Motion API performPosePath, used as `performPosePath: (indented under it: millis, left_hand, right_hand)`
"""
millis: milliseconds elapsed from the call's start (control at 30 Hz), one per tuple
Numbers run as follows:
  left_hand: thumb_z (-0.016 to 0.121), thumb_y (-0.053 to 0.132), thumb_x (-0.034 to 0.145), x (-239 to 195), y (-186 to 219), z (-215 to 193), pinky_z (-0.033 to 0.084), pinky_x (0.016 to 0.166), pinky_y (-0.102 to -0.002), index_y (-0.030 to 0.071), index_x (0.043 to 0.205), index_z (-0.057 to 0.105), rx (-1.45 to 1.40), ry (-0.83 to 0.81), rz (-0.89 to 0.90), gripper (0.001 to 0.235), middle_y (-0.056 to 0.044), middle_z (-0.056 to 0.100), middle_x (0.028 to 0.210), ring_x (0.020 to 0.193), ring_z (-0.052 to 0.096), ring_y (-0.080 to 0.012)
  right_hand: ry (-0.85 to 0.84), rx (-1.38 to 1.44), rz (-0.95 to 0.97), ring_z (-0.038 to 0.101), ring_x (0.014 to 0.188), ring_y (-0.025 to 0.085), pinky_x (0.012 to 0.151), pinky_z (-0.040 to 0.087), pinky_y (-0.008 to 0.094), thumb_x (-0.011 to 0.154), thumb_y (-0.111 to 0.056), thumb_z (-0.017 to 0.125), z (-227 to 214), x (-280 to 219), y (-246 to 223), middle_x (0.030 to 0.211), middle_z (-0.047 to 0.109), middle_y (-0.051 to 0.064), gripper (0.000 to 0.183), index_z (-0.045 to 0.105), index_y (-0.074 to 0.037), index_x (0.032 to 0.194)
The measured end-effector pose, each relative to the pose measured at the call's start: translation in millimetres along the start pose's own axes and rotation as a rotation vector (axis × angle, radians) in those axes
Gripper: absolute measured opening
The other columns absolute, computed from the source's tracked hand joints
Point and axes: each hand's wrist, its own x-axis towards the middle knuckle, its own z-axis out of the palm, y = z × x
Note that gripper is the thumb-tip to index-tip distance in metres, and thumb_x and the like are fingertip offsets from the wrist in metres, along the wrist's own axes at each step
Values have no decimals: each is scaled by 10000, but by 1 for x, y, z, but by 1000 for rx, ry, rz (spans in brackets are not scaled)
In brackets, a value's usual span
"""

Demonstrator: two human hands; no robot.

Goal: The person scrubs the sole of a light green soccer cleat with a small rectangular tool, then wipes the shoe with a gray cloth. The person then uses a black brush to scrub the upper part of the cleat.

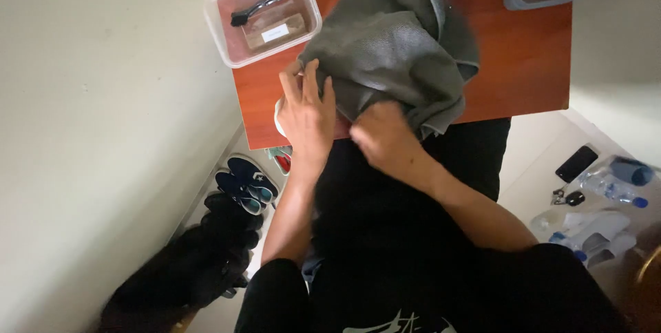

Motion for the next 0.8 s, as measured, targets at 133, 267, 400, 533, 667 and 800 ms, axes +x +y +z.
performPosePath:
  millis: [133, 267, 400, 533, 667, 800]
  left_hand:
    - [843, 247, 859, 11, 4, -12, 614, 666, -329, 147, 1110, 729, -48, -24, 6, 293, -33, 483, 1141, 853, 760, -205]
    - [893, 403, 782, 15, 6, -21, 618, 637, -337, 162, 1087, 736, 19, -68, 37, 418, -20, 475, 1112, 854, 748, -196]
    - [896, 385, 787, 17, 4, -14, 624, 615, -342, 167, 1145, 722, 65, -99, 65, 454, -43, 440, 1095, 923, 705, -220]
    - [902, 356, 765, 15, -1, -4, 614, 697, -382, 236, 1225, 676, 102, -90, 111, 526, -50, 410, 1076, 983, 626, -267]
    - [852, 79, 813, 24, 0, -21, 321, 1123, -666, 272, 1068, 768, 68, 26, 378, 331, -56, 520, 1293, 1350, 438, -360]
    - [715, 184, 971, 23, -4, -12, 384, 1145, -517, 222, 1072, 745, -54, -82, 527, 111, 21, 748, 1161, 1184, 684, -165]
  right_hand:
    - [37, 71, 143, 578, 774, 327, 686, 462, 454, 881, -225, 682, 14, -5, 1, 803, 531, 78, 128, 608, -121, 887]
    - [39, -318, 140, 552, 872, 272, 741, 451, 417, 851, -299, 750, 14, -2, 17, 918, 499, 46, 313, 608, -122, 1066]
    - [52, 28, 23, 621, 885, 301, 719, 472, 423, 967, -201, 637, 21, -3, 5, 895, 586, 49, 86, 671, -136, 924]
    - [-10, 214, -37, 636, 886, 282, 724, 476, 399, 978, -225, 628, 2, 13, 1, 891, 621, 31, 113, 676, -144, 916]
    - [135, 119, 87, 513, 1179, 384, 1002, 420, 507, 1041, -234, 600, -31, 44, 26, 1215, 546, 171, 272, 581, -42, 1233]
    - [-62, -152, 95, 341, 1472, 465, 1193, 293, 572, 1045, -463, 611, 0, 35, 56, 1589, 389, 262, 704, 477, 67, 1488]
